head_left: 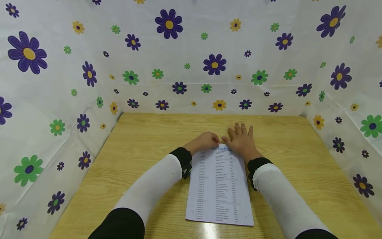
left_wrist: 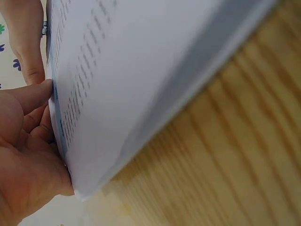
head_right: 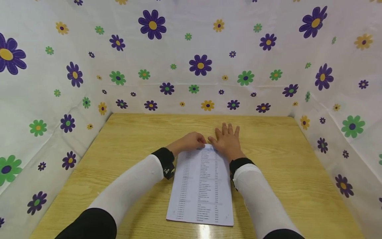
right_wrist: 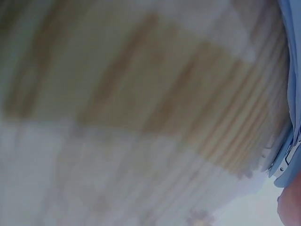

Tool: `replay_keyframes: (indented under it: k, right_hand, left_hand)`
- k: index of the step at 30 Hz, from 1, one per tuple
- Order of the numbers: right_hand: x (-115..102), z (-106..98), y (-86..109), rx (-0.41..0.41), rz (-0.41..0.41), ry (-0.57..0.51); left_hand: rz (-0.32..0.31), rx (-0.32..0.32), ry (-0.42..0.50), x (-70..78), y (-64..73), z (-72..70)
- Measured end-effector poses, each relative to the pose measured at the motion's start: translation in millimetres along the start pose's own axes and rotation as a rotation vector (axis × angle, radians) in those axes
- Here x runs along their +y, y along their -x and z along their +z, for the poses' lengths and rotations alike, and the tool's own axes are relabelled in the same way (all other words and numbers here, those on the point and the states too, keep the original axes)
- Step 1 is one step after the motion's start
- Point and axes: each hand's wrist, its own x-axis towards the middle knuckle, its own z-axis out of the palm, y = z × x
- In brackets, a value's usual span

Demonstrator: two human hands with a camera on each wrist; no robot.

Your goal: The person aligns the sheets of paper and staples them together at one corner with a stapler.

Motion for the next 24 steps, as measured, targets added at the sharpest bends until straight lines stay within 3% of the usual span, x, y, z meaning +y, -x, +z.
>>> replay_keyframes:
  k: [14, 18, 24]
  right_hand:
    - [3.3, 5.5, 8.0, -0.023, -0.028, 0.128]
    - [3.0, 1.7, 3.5, -0.064, -0.024, 0.004]
    - [4.6, -13.1, -0.2, -0.205, 0.074, -0.329]
  left_hand:
    - [-0.058, -0.09, 0.009, 0.4, 10.8, -8.4]
    - [-0.063, -0.069, -0.006, 0.6, 11.2, -11.5]
    - [-0.07, -0.066, -0.013, 1.5, 14.2, -12.6]
